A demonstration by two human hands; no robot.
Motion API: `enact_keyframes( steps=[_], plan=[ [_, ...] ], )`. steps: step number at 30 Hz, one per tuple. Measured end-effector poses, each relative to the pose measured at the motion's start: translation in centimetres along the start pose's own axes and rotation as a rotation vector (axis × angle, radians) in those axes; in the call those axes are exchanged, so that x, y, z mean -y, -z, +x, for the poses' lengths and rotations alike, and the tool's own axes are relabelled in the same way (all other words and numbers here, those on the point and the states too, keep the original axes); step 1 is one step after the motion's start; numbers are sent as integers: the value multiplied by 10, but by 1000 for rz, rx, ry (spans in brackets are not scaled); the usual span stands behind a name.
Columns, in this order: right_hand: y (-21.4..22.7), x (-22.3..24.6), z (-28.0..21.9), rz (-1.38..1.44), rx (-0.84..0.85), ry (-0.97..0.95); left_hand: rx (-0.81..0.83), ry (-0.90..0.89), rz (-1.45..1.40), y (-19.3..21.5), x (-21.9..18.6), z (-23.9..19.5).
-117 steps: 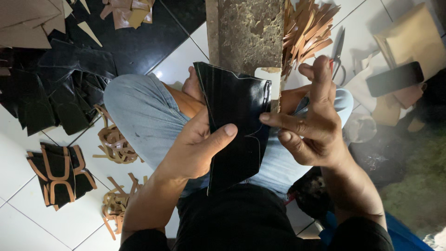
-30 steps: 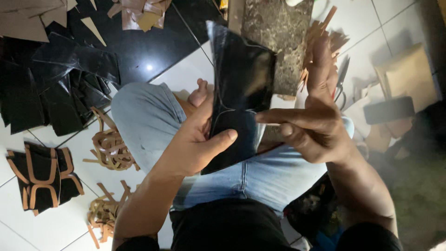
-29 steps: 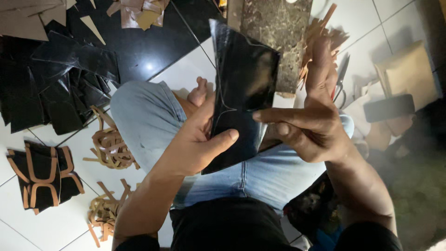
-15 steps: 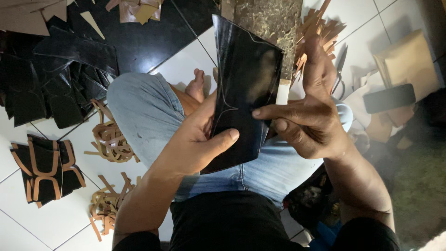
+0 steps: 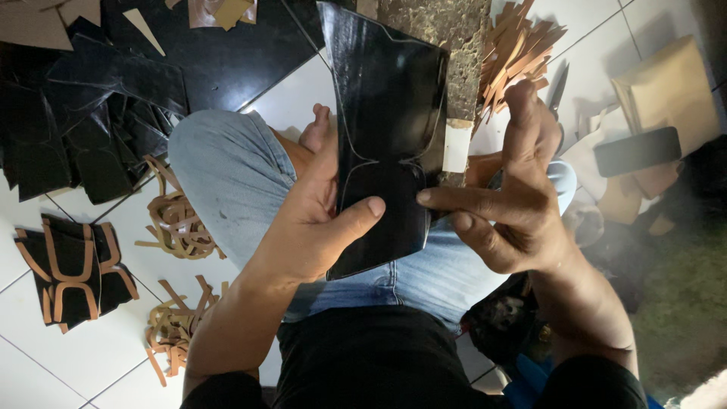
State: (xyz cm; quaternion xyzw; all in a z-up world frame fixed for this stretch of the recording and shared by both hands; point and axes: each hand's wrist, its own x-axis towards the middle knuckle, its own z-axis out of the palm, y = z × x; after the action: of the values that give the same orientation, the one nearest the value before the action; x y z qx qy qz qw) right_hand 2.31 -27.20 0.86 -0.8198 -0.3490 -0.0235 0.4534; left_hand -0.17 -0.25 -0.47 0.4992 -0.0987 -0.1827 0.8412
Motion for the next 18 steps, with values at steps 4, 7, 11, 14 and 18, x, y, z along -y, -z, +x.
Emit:
enact_keyframes(
  steps=[4,7,11,14,18],
  plan=[
    [-1,4,-9,-210,3,49,-39,-16,11,0,3,0],
    [-4,2,-12,-116,3,81,-51,-29,-31,0,7,0],
    [-7,1,-13,-134,-40,161,-59,-38,-70,2,9,2],
    [-9,7,-15,-225,-82,230,-72,-52,-45,3,8,3],
    [-15,16,-21,-253,-108,220,-82,-26,-115,0,7,3]
  ],
)
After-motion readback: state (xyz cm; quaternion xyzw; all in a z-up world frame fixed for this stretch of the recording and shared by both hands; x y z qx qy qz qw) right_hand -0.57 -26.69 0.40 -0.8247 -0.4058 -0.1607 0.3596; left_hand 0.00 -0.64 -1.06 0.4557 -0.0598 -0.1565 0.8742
